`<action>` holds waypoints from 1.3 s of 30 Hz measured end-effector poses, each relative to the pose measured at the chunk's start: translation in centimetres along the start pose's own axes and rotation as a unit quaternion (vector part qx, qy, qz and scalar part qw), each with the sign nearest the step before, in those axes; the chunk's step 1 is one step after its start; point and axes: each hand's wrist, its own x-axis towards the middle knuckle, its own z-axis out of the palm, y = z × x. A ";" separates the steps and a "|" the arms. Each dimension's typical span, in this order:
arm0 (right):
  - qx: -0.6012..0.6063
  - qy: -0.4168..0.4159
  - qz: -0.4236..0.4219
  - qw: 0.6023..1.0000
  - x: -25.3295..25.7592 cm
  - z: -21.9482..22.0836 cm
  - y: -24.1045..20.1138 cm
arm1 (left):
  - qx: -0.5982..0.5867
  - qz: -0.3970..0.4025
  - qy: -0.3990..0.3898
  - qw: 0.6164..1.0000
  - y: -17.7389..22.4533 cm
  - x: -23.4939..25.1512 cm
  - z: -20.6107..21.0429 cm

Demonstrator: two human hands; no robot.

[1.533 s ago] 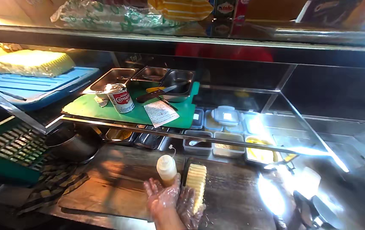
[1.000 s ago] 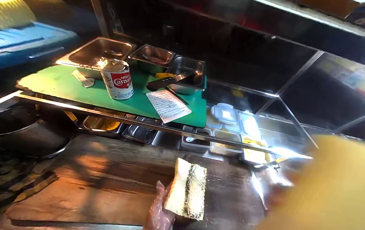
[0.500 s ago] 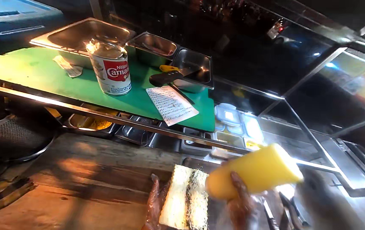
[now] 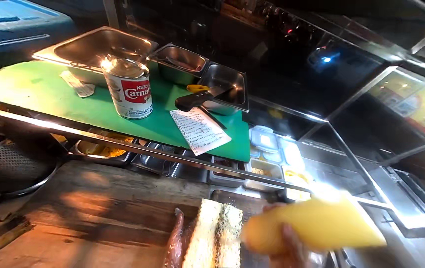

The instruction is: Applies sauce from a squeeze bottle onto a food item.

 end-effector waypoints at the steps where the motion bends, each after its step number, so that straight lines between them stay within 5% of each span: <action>1: -0.005 0.026 -0.020 0.999 1.5 0.4 0.4 | -0.004 -0.001 -0.001 1.000 0.0 0.1 0.0; 7: 0.041 -0.021 0.025 0.999 -1.1 -1.3 -1.4 | -0.006 -0.006 -0.047 0.999 -0.1 -0.1 -0.5; 11: 0.014 0.058 -0.044 0.997 2.8 0.1 -0.7 | 0.009 -0.002 -0.025 1.000 -0.1 0.0 -0.3; 16: 0.033 -0.019 0.001 0.999 -0.7 -1.9 -2.1 | -0.004 -0.008 -0.031 0.999 -0.2 0.0 -0.5; 20: 0.014 0.059 -0.052 0.997 2.8 -0.8 -1.5 | -0.004 -0.002 -0.046 0.999 -0.2 0.6 -1.3; 25: 0.026 0.046 0.007 0.999 -0.4 -1.1 -4.1 | 0.003 0.008 -0.031 0.999 -0.2 0.2 -0.7; 29: 0.021 0.065 -0.035 0.997 3.0 -2.3 -2.0 | 0.000 0.007 -0.074 0.997 -0.2 0.4 -0.9; 33: 0.041 -0.018 0.001 0.999 -0.1 -4.0 -3.1 | -0.003 0.011 -0.061 0.998 -0.4 0.5 -1.2; 37: 0.010 0.080 -0.026 0.996 2.5 -3.0 -2.6 | 0.013 0.001 -0.048 0.999 -0.3 0.5 -0.9; 39: 0.032 0.062 -0.017 0.997 1.7 -3.8 -3.3 | 0.010 0.005 -0.044 0.999 -0.3 0.3 -1.0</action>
